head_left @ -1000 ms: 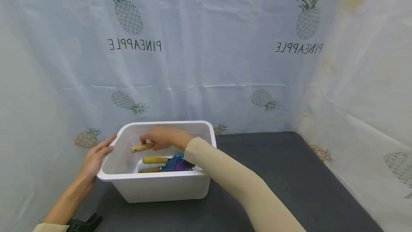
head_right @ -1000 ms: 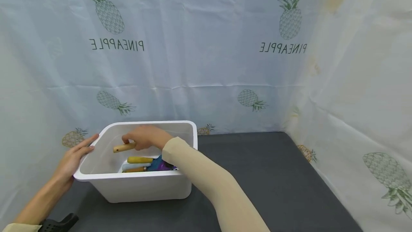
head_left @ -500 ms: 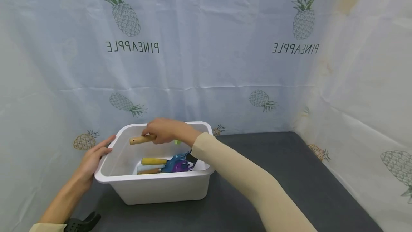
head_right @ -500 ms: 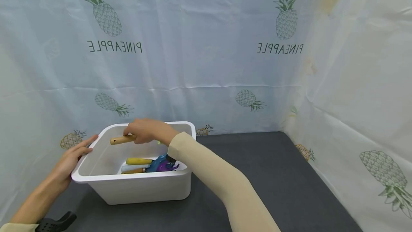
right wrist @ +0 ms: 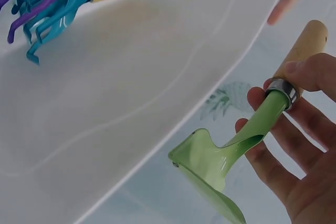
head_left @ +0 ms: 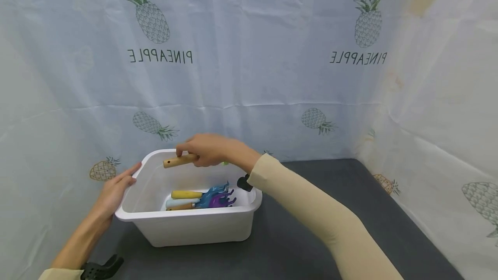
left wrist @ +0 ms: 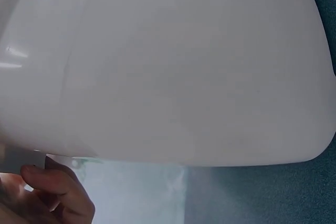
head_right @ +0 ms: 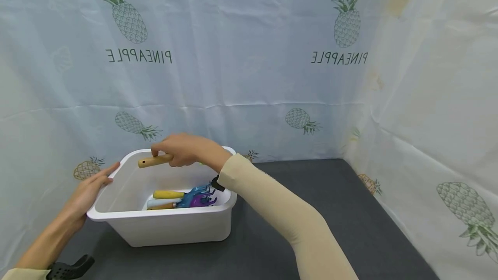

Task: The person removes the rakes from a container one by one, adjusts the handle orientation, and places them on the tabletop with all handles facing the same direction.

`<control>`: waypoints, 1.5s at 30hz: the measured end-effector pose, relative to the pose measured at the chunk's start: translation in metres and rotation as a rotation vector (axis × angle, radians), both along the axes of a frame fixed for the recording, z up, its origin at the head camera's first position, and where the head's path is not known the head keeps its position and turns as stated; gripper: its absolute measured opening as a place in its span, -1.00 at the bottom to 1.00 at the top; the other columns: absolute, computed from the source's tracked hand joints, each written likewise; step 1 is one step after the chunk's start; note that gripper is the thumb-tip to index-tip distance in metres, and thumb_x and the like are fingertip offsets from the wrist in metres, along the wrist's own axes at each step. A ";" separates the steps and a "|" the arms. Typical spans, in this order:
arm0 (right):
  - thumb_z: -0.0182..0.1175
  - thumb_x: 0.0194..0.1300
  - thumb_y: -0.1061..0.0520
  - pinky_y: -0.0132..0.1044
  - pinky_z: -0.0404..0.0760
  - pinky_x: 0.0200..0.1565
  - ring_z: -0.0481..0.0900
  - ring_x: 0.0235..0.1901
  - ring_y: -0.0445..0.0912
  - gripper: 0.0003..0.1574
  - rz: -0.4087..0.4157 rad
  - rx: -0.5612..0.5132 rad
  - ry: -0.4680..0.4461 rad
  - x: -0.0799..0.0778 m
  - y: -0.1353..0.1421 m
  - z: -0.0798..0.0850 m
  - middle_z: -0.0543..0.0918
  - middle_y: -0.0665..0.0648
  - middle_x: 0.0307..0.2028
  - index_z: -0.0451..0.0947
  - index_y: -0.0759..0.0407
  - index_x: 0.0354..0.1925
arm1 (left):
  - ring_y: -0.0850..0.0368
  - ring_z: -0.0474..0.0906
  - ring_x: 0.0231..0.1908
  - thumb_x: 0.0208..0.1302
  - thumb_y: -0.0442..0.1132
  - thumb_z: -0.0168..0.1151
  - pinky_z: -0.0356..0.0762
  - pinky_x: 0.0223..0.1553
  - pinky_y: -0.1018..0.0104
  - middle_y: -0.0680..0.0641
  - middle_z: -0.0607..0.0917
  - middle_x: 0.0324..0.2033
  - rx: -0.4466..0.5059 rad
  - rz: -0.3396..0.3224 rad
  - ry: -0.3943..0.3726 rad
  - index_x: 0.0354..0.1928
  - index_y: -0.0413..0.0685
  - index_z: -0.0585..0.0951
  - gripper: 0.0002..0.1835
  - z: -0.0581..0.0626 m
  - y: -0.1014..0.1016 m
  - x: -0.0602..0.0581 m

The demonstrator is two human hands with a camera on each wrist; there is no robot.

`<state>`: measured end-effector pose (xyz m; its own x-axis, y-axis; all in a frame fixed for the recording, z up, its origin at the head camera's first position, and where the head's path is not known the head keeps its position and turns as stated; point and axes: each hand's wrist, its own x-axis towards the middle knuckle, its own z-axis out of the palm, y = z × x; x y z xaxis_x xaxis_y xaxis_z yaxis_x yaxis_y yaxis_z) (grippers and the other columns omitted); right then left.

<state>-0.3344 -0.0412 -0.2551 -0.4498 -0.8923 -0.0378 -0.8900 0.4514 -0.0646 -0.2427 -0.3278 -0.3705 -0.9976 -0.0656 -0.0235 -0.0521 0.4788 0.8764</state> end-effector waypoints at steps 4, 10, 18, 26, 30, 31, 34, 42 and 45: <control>0.22 0.42 0.21 -0.40 0.55 -0.17 0.52 -0.21 -0.14 -0.49 -0.007 -0.017 0.014 0.003 0.017 0.012 0.62 -0.02 -0.20 0.52 -0.09 0.28 | 0.67 0.43 -0.05 0.63 -0.09 -0.22 0.58 -0.15 0.53 -0.33 0.06 0.59 -0.018 0.000 0.011 0.63 0.06 0.06 -0.39 -0.001 -0.001 0.000; 0.21 0.40 0.21 -0.36 0.48 -0.22 0.51 -0.23 -0.13 -0.51 -0.025 -0.039 0.065 0.004 0.048 0.026 0.63 -0.02 -0.22 0.55 -0.10 0.25 | 0.78 0.38 -0.17 0.63 -0.08 -0.24 0.61 -0.17 0.47 -0.35 0.09 0.58 -0.016 -0.004 0.029 0.63 0.04 0.09 -0.40 -0.002 0.000 0.001; 0.20 0.40 0.20 -0.30 0.53 -0.14 0.53 -0.19 -0.13 -0.54 -0.062 -0.062 0.104 0.001 0.090 0.029 0.64 -0.04 -0.18 0.57 -0.10 0.21 | 0.69 0.47 -0.09 0.64 -0.07 -0.25 0.58 -0.17 0.51 -0.36 0.09 0.58 -0.033 0.001 0.049 0.63 0.00 0.09 -0.39 -0.006 -0.001 0.002; 0.26 0.38 0.21 -0.21 0.61 -0.09 0.58 -0.19 -0.11 -0.54 -0.113 -0.107 0.087 -0.003 0.128 0.025 0.68 0.01 -0.12 0.59 -0.06 0.21 | 0.77 0.35 -0.11 0.66 -0.05 -0.25 0.59 -0.16 0.50 -0.35 0.06 0.60 -0.014 -0.009 0.038 0.64 0.01 0.08 -0.39 -0.007 0.000 0.001; 0.28 0.39 0.17 -0.19 0.65 -0.06 0.62 -0.16 -0.10 -0.58 -0.140 -0.131 0.080 -0.009 0.146 0.018 0.70 0.03 -0.06 0.59 -0.05 0.19 | 0.27 0.52 0.22 0.66 -0.05 -0.28 0.54 -0.15 0.58 -0.30 0.05 0.61 -0.039 -0.003 0.030 0.64 0.02 0.07 -0.39 -0.006 0.001 0.001; 0.28 0.40 0.17 -0.18 0.66 -0.05 0.63 -0.15 -0.10 -0.58 -0.148 -0.135 0.078 -0.010 0.151 0.016 0.71 0.03 -0.03 0.59 -0.05 0.19 | 0.09 0.48 0.32 0.66 -0.05 -0.28 0.53 -0.15 0.59 -0.30 0.04 0.61 -0.042 -0.001 0.028 0.64 0.02 0.06 -0.39 -0.006 0.001 0.001; 0.26 0.39 0.19 -0.15 0.68 -0.02 0.66 -0.09 -0.07 -0.57 -0.190 -0.146 0.066 -0.015 0.165 0.009 0.72 0.04 0.04 0.58 -0.04 0.20 | -0.28 0.28 0.45 0.67 -0.05 -0.31 0.54 -0.15 0.59 -0.30 0.04 0.61 -0.047 -0.003 0.027 0.65 0.03 0.04 -0.40 -0.006 0.002 0.000; 0.26 0.40 0.22 -0.09 0.69 -0.01 0.68 -0.04 -0.04 -0.56 -0.254 -0.160 0.049 -0.023 0.201 -0.007 0.70 0.08 0.08 0.58 0.01 0.21 | -0.02 0.46 0.32 0.67 -0.03 -0.31 0.60 -0.16 0.49 -0.32 0.05 0.61 -0.057 -0.009 0.029 0.65 0.05 0.04 -0.39 -0.005 0.002 0.000; 0.25 0.39 0.24 -0.08 0.69 -0.02 0.68 -0.05 -0.03 -0.57 -0.248 -0.164 0.044 -0.025 0.212 -0.013 0.71 0.08 0.06 0.58 0.03 0.20 | 0.45 0.52 0.09 0.67 -0.03 -0.29 0.60 -0.16 0.50 -0.34 0.04 0.60 -0.035 -0.009 0.031 0.65 0.03 0.04 -0.39 -0.006 0.001 0.001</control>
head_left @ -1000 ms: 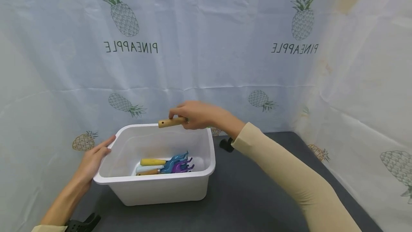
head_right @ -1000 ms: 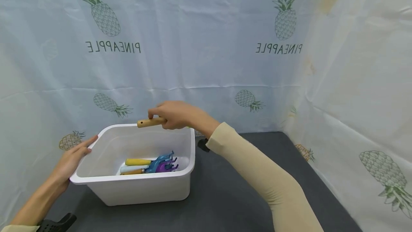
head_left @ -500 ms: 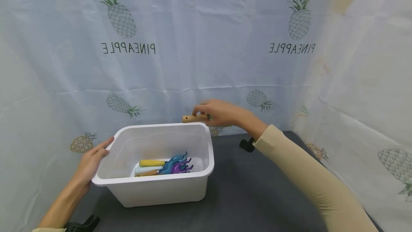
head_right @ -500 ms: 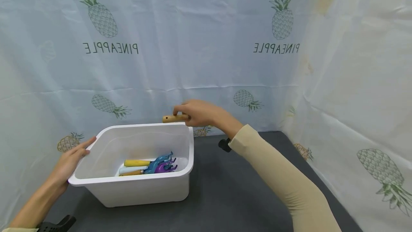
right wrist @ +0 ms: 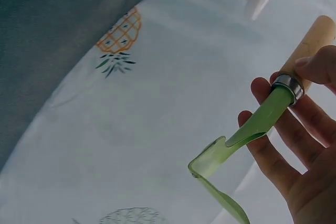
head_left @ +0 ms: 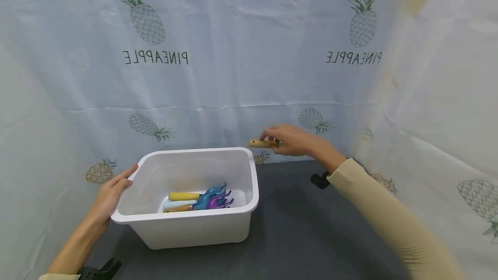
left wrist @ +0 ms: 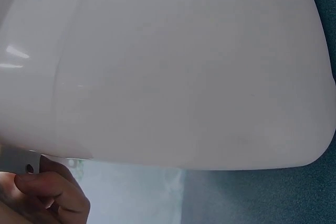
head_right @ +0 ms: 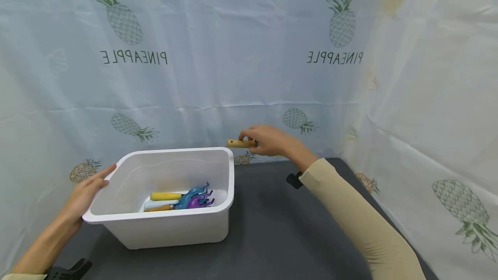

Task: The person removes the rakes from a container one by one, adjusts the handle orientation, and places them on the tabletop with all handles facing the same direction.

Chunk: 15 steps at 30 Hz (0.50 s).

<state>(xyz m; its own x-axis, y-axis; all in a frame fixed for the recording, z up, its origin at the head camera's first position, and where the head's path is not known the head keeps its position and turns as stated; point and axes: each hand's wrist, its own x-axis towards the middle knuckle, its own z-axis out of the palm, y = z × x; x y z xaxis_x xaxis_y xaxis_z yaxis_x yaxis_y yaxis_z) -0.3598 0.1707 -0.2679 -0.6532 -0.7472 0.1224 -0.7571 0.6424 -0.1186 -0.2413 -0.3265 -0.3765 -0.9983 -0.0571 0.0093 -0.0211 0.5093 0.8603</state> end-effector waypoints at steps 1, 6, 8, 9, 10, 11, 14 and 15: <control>0.25 0.39 0.24 -0.08 0.69 -0.03 0.69 -0.05 -0.03 -0.57 -0.001 0.000 -0.002 -0.001 0.003 -0.002 0.71 0.08 0.05 0.58 0.03 0.20 | 0.59 0.49 0.01 0.67 -0.03 -0.29 0.60 -0.16 0.50 -0.34 0.04 0.60 0.012 -0.001 0.001 0.65 0.02 0.04 -0.39 0.000 0.000 0.000; 0.26 0.39 0.23 -0.11 0.71 -0.06 0.71 -0.06 -0.03 -0.58 0.001 0.000 -0.025 -0.006 0.017 -0.016 0.73 0.06 0.02 0.59 0.03 0.19 | 0.70 0.41 -0.06 0.67 -0.02 -0.28 0.61 -0.16 0.49 -0.35 0.04 0.60 0.030 -0.004 0.007 0.65 0.01 0.04 -0.39 -0.001 -0.001 0.001; 0.26 0.38 0.25 -0.11 0.72 -0.07 0.72 -0.08 -0.03 -0.57 0.009 -0.001 -0.033 -0.009 0.022 -0.023 0.73 0.08 0.01 0.59 0.05 0.19 | 0.53 0.47 0.06 0.67 -0.02 -0.29 0.60 -0.15 0.50 -0.34 0.04 0.60 0.017 0.000 0.003 0.65 0.02 0.04 -0.39 -0.001 -0.002 0.001; 0.26 0.38 0.27 -0.11 0.72 -0.07 0.73 -0.08 -0.02 -0.57 0.010 -0.001 -0.037 -0.011 0.024 -0.027 0.73 0.09 0.01 0.59 0.07 0.19 | 0.44 0.48 0.11 0.68 -0.02 -0.29 0.60 -0.15 0.51 -0.34 0.04 0.61 0.009 0.001 0.001 0.65 0.03 0.04 -0.39 -0.001 -0.001 0.001; 0.27 0.37 0.27 -0.11 0.72 -0.07 0.73 -0.09 -0.02 -0.57 0.010 0.000 -0.037 -0.013 0.026 -0.031 0.73 0.10 0.00 0.59 0.07 0.18 | 0.42 0.47 0.12 0.68 -0.01 -0.30 0.60 -0.15 0.51 -0.34 0.04 0.61 0.006 0.003 -0.001 0.65 0.03 0.04 -0.39 -0.001 -0.001 0.001; 0.28 0.36 0.27 -0.11 0.72 -0.07 0.72 -0.10 -0.02 -0.57 0.006 0.003 -0.036 -0.014 0.028 -0.035 0.73 0.10 0.00 0.59 0.08 0.18 | 0.42 0.48 0.11 0.68 -0.01 -0.30 0.61 -0.15 0.50 -0.34 0.05 0.61 0.006 0.004 -0.001 0.65 0.03 0.04 -0.39 -0.001 -0.001 0.001; 0.30 0.36 0.25 -0.15 0.70 -0.10 0.70 -0.12 -0.06 -0.57 -0.003 0.030 -0.019 -0.019 0.034 -0.050 0.73 0.07 -0.02 0.60 0.06 0.17 | 0.59 0.49 -0.03 0.67 -0.03 -0.30 0.65 -0.17 0.44 -0.36 0.05 0.60 0.029 0.002 0.001 0.65 0.02 0.03 -0.39 -0.001 -0.001 0.000; 0.30 0.36 0.24 -0.15 0.69 -0.10 0.69 -0.12 -0.07 -0.57 -0.009 0.037 -0.020 -0.020 0.037 -0.055 0.72 0.07 -0.02 0.60 0.05 0.18 | 0.68 0.46 -0.09 0.67 -0.03 -0.29 0.66 -0.18 0.42 -0.37 0.05 0.60 0.039 0.001 0.003 0.65 0.02 0.04 -0.39 -0.001 -0.001 0.000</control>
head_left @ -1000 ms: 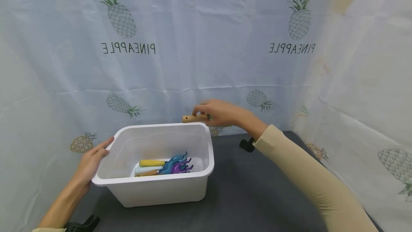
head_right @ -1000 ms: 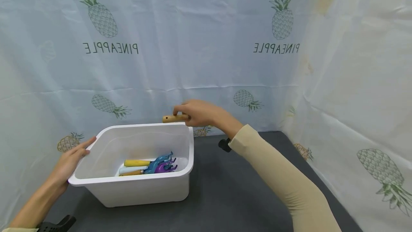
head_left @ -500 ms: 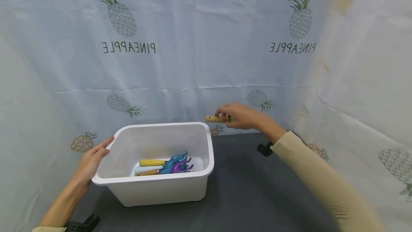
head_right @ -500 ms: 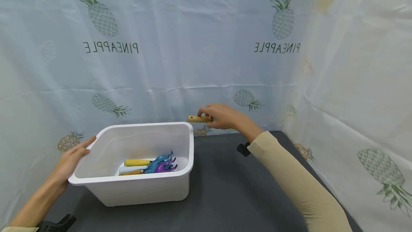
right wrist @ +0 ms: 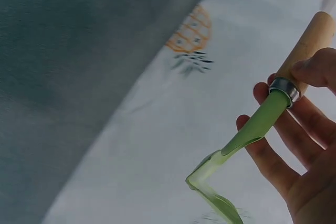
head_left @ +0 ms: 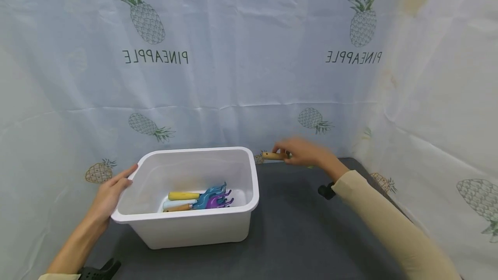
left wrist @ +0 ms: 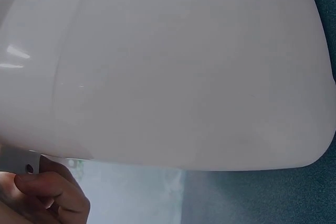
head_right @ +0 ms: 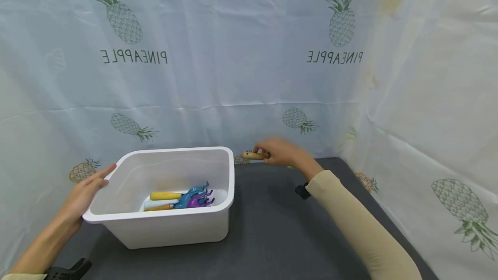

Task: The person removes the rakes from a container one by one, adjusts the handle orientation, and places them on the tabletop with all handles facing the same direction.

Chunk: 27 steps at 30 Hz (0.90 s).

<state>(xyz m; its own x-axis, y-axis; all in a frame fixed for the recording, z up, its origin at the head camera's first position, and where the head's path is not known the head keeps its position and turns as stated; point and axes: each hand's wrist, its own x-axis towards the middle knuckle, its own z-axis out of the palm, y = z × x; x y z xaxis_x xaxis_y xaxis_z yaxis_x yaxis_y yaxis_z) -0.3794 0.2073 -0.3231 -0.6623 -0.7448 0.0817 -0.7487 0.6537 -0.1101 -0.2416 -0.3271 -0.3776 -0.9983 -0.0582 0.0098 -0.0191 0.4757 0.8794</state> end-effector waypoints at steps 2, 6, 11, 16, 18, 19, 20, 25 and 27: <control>0.31 0.36 0.24 -0.14 0.68 -0.10 0.67 -0.12 -0.06 -0.57 -0.007 0.005 -0.002 -0.002 0.004 -0.010 0.72 0.08 -0.03 0.61 0.07 0.18 | 0.74 0.45 -0.16 0.67 -0.04 -0.28 0.68 -0.19 0.39 -0.38 0.05 0.59 0.017 -0.003 0.004 0.65 0.00 0.04 -0.39 0.001 0.000 0.000; 0.32 0.35 0.25 -0.13 0.67 -0.10 0.65 -0.15 -0.07 -0.56 -0.041 0.007 -0.025 -0.004 0.010 -0.029 0.71 0.08 -0.08 0.61 0.07 0.18 | 0.72 0.47 -0.16 0.66 -0.05 -0.26 0.68 -0.19 0.39 -0.39 0.07 0.58 0.030 -0.005 0.011 0.64 -0.02 0.06 -0.39 0.001 0.001 -0.001; 0.38 0.31 0.22 -0.15 0.64 -0.14 0.63 -0.20 -0.10 -0.56 -0.064 0.018 -0.024 -0.007 0.014 -0.051 0.70 0.05 -0.14 0.63 0.05 0.15 | 0.72 0.48 -0.16 0.66 -0.06 -0.25 0.68 -0.20 0.38 -0.40 0.09 0.58 0.030 -0.002 0.017 0.63 -0.03 0.09 -0.39 0.001 0.002 -0.001; 0.36 0.31 0.25 -0.13 0.65 -0.13 0.66 -0.16 -0.06 -0.57 -0.070 -0.011 -0.090 -0.011 0.015 -0.072 0.73 0.09 -0.08 0.63 0.09 0.15 | 0.73 0.47 -0.16 0.65 -0.07 -0.24 0.67 -0.19 0.40 -0.39 0.09 0.57 0.033 0.005 0.020 0.63 -0.04 0.09 -0.40 0.001 0.001 -0.001; 0.34 0.32 0.26 -0.13 0.66 -0.12 0.66 -0.15 -0.05 -0.57 -0.081 -0.028 -0.121 -0.013 0.015 -0.079 0.73 0.10 -0.05 0.63 0.09 0.15 | 0.74 0.46 -0.16 0.65 -0.07 -0.24 0.66 -0.19 0.42 -0.39 0.09 0.58 0.033 0.007 0.021 0.63 -0.04 0.10 -0.40 0.000 0.001 -0.001; 0.33 0.32 0.27 -0.11 0.66 -0.11 0.66 -0.14 -0.05 -0.57 -0.093 -0.033 -0.137 -0.013 0.015 -0.083 0.72 0.10 -0.05 0.63 0.09 0.15 | 0.74 0.46 -0.16 0.65 -0.07 -0.23 0.66 -0.19 0.43 -0.39 0.08 0.58 0.034 0.008 0.021 0.63 -0.03 0.10 -0.40 0.000 0.001 -0.001; 0.32 0.33 0.28 -0.10 0.65 -0.10 0.66 -0.13 -0.05 -0.56 -0.111 -0.040 -0.157 -0.013 0.015 -0.086 0.72 0.10 -0.05 0.63 0.08 0.16 | 0.74 0.46 -0.16 0.65 -0.07 -0.24 0.66 -0.18 0.43 -0.39 0.08 0.58 0.033 0.008 0.021 0.63 -0.03 0.10 -0.40 0.000 0.001 -0.001; 0.29 0.34 0.32 -0.04 0.65 -0.02 0.66 -0.06 -0.02 -0.53 -0.185 -0.058 -0.244 -0.012 0.012 -0.101 0.72 0.10 -0.01 0.63 0.05 0.19 | 0.75 0.44 -0.16 0.66 -0.06 -0.25 0.64 -0.18 0.45 -0.38 0.08 0.58 0.026 0.012 0.017 0.63 -0.03 0.10 -0.40 -0.001 0.001 0.000; 0.28 0.34 0.32 -0.01 0.65 0.00 0.66 -0.04 -0.01 -0.53 -0.196 -0.050 -0.260 -0.013 0.011 -0.105 0.71 0.10 0.01 0.62 0.04 0.19 | 0.75 0.44 -0.17 0.66 -0.06 -0.25 0.65 -0.18 0.45 -0.38 0.09 0.58 0.022 0.014 0.018 0.63 -0.03 0.10 -0.40 -0.001 0.001 0.000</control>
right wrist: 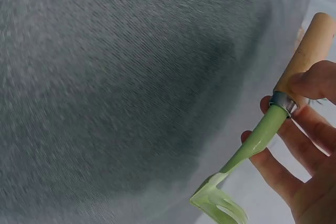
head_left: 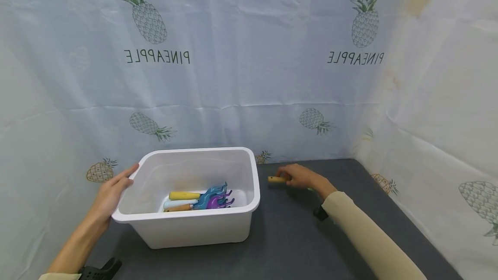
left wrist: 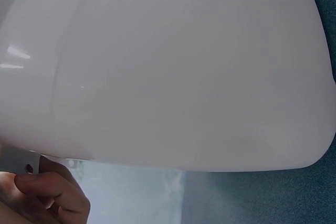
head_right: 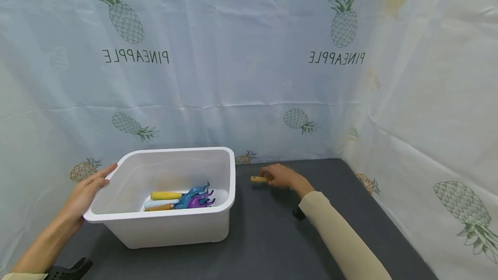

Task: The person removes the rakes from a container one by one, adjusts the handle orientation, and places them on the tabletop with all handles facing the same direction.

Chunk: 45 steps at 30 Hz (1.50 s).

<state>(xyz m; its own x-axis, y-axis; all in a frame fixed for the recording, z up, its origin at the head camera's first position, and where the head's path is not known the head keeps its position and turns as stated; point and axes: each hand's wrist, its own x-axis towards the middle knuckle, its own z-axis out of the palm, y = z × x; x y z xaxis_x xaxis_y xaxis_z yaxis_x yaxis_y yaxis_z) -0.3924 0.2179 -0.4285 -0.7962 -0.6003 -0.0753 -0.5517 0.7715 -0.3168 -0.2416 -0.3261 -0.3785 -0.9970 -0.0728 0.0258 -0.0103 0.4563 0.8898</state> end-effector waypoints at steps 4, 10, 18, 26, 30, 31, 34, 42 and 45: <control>0.29 0.33 0.30 -0.01 0.65 -0.02 0.65 -0.06 -0.03 -0.53 0.006 0.033 0.008 -0.001 -0.002 -0.007 0.71 0.10 -0.01 0.62 0.02 0.18 | 0.75 0.44 -0.17 0.66 -0.07 -0.25 0.66 -0.19 0.44 -0.39 0.09 0.58 0.001 0.001 0.004 0.63 -0.04 0.10 -0.40 0.000 0.000 0.000; 0.30 0.33 0.32 -0.07 0.62 -0.10 0.61 -0.17 -0.09 -0.52 0.003 0.032 -0.015 -0.002 -0.003 -0.016 0.71 0.06 -0.10 0.63 0.04 0.18 | 0.75 0.46 -0.16 0.66 -0.07 -0.24 0.67 -0.19 0.42 -0.38 0.08 0.58 0.019 -0.004 0.011 0.63 -0.03 0.10 -0.40 0.000 0.000 -0.001; 0.27 0.35 0.33 -0.04 0.61 -0.09 0.61 -0.15 -0.06 -0.52 -0.003 0.045 -0.032 -0.002 -0.003 -0.022 0.69 0.06 -0.11 0.63 0.02 0.19 | 0.73 0.48 -0.16 0.66 -0.07 -0.23 0.67 -0.20 0.41 -0.39 0.08 0.58 0.014 -0.004 0.015 0.62 -0.02 0.11 -0.40 0.000 -0.001 0.000; 0.29 0.33 0.34 0.01 0.64 0.00 0.64 -0.06 -0.01 -0.52 -0.026 0.068 -0.038 -0.003 -0.005 -0.023 0.71 0.08 -0.05 0.65 -0.04 0.15 | 0.78 0.42 -0.15 0.66 -0.06 -0.25 0.64 -0.17 0.47 -0.37 0.06 0.59 0.012 -0.008 0.002 0.63 -0.02 0.10 -0.40 -0.001 -0.001 -0.001; 0.30 0.31 0.36 0.02 0.63 -0.02 0.63 -0.09 -0.02 -0.53 -0.021 0.067 -0.032 -0.001 -0.006 -0.022 0.71 0.08 -0.08 0.67 -0.02 0.11 | 0.79 0.42 -0.15 0.65 -0.07 -0.24 0.63 -0.17 0.49 -0.36 0.05 0.59 0.018 -0.003 0.001 0.62 -0.03 0.10 -0.40 0.000 -0.001 -0.002; 0.30 0.31 0.36 0.02 0.63 -0.02 0.63 -0.09 -0.02 -0.53 -0.022 0.066 -0.031 -0.001 -0.006 -0.021 0.70 0.08 -0.08 0.67 -0.02 0.11 | 0.79 0.42 -0.16 0.65 -0.07 -0.24 0.63 -0.17 0.49 -0.36 0.06 0.59 0.017 0.000 0.003 0.62 -0.04 0.11 -0.40 0.000 -0.001 -0.002; 0.29 0.30 0.36 0.01 0.63 -0.03 0.62 -0.10 -0.04 -0.53 -0.025 0.066 -0.031 0.000 -0.007 -0.020 0.70 0.07 -0.09 0.67 -0.02 0.11 | 0.78 0.43 -0.16 0.65 -0.07 -0.24 0.64 -0.17 0.48 -0.37 0.06 0.58 0.016 0.001 0.003 0.62 -0.04 0.11 -0.40 0.001 0.000 -0.002; 0.29 0.30 0.38 -0.04 0.61 -0.10 0.58 -0.19 -0.08 -0.52 -0.025 0.075 -0.043 -0.002 -0.008 -0.019 0.68 0.03 -0.17 0.67 -0.01 0.10 | 0.79 0.41 -0.15 0.66 -0.05 -0.28 0.66 -0.18 0.45 -0.36 0.04 0.60 0.011 -0.008 -0.007 0.64 -0.01 0.06 -0.39 0.000 0.000 0.000; 0.29 0.28 0.38 -0.01 0.63 -0.05 0.62 -0.14 -0.06 -0.52 -0.029 0.081 -0.051 -0.003 -0.008 -0.019 0.70 0.05 -0.13 0.67 -0.02 0.10 | 0.79 0.40 -0.15 0.67 -0.05 -0.29 0.66 -0.18 0.45 -0.36 0.03 0.60 0.006 -0.011 -0.004 0.64 -0.01 0.06 -0.39 0.000 0.000 -0.001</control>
